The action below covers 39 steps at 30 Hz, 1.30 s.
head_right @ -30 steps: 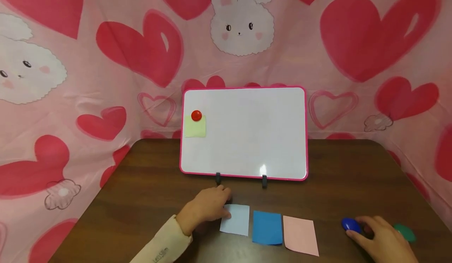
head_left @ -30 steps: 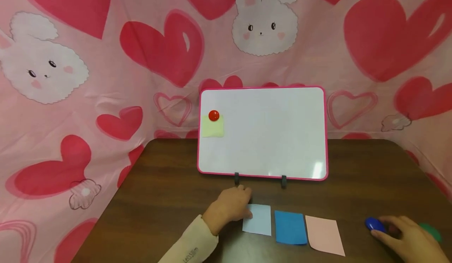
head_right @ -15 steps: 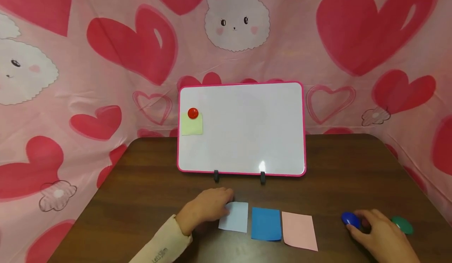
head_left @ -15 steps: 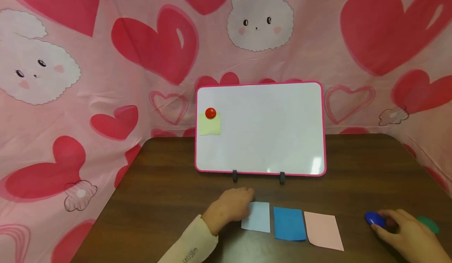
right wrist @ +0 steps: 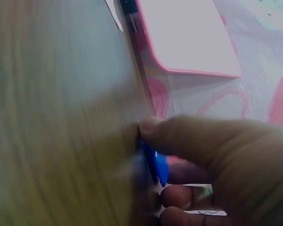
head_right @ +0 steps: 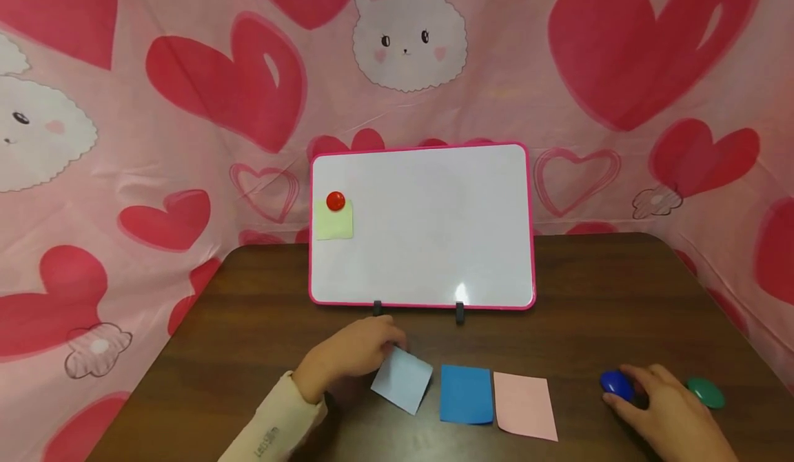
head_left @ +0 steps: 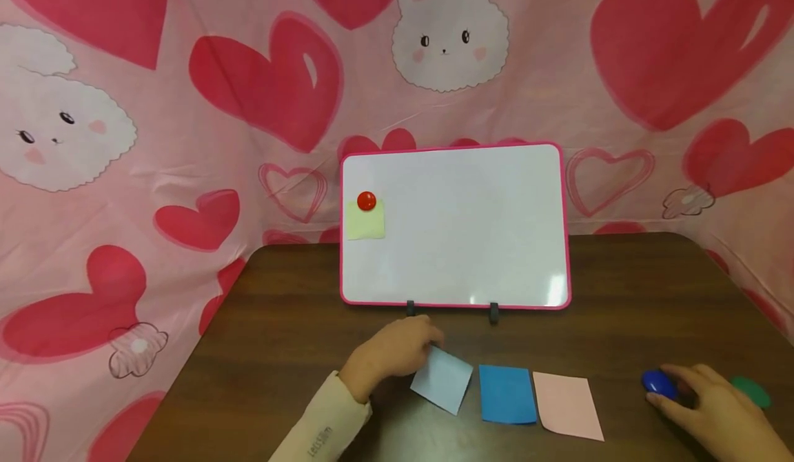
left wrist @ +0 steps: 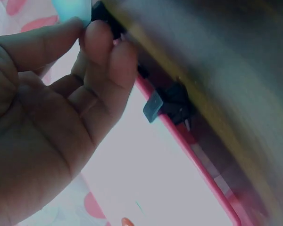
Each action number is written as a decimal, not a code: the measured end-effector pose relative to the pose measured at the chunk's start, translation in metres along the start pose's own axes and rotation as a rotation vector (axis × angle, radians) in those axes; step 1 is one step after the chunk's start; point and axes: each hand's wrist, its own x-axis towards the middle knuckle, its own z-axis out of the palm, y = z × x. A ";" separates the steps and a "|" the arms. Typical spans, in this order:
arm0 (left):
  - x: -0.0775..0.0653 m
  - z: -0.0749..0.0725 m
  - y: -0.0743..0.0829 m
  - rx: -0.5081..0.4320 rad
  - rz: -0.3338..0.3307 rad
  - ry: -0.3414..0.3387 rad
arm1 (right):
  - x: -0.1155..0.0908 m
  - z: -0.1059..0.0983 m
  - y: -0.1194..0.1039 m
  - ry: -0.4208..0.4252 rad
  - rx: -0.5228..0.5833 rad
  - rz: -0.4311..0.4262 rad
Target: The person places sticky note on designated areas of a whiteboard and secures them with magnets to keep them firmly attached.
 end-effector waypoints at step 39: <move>0.003 -0.017 -0.016 -0.295 0.093 0.338 | -0.002 0.001 -0.002 0.102 0.052 -0.034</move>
